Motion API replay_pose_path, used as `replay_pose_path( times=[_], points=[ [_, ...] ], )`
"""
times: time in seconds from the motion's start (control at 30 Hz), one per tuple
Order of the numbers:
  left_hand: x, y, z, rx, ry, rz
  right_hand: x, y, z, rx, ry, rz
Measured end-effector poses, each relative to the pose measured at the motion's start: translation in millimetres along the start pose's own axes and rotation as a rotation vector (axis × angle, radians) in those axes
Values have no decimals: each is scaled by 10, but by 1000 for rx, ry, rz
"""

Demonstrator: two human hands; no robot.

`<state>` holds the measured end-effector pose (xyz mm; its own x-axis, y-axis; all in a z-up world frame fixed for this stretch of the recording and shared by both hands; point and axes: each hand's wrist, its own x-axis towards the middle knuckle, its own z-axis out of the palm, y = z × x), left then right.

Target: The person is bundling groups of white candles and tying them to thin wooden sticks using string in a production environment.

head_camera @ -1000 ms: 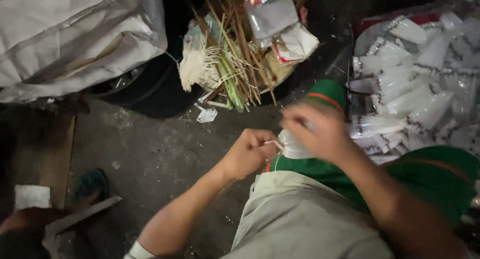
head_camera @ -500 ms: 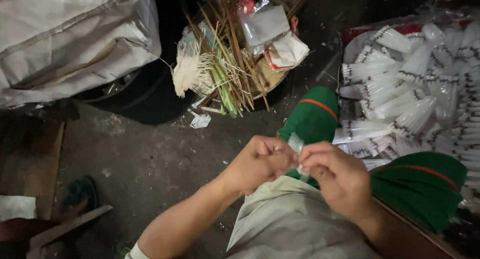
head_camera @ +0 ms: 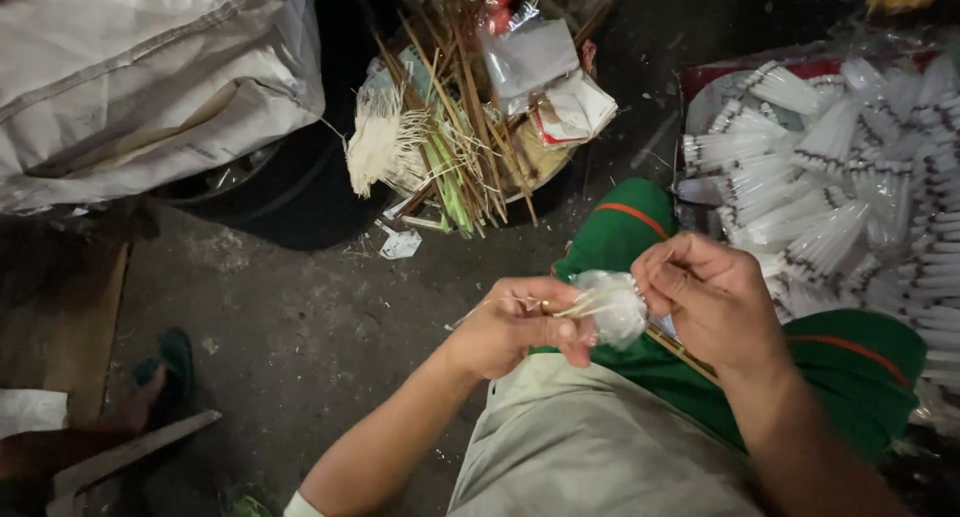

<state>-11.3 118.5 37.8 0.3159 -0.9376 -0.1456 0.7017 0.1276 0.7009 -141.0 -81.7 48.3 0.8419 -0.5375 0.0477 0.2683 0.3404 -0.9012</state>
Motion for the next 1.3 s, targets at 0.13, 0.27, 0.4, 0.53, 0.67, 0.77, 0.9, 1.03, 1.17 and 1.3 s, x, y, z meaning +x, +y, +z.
replay_pose_path(
  times=[0.13, 0.27, 0.4, 0.53, 0.67, 0.77, 0.9, 1.03, 1.17, 1.3],
  points=[
    [71, -51, -227, 249, 7, 19, 24, -53, 55, 28, -28, 17],
    [174, 166, -385, 379, -42, 56, 29, -63, 45, 13, -46, 32],
    [355, 407, -265, 451, 85, 198, 21, -58, 75, 44, -60, 40],
    [224, 542, -156, 699, 91, 378, 41, -22, 28, 49, -41, 18],
    [-100, 345, -168, 912, -270, -77, 69, -35, -35, 53, -15, 40],
    [-254, 360, 128, 813, -265, -39, 79, -1, -53, 66, -18, 56],
    [-240, 862, 925, 1302, -227, 659, 114, -13, -83, -29, -31, 223],
    [96, 683, 890, 1952, -147, 681, 134, 81, -81, 32, -91, 237],
    [407, 590, 577, 1274, -56, 713, 154, 44, 12, 112, -23, 102],
    [456, 701, 625, 1193, -150, 609, 151, 77, -77, 132, -23, 92]
  ],
)
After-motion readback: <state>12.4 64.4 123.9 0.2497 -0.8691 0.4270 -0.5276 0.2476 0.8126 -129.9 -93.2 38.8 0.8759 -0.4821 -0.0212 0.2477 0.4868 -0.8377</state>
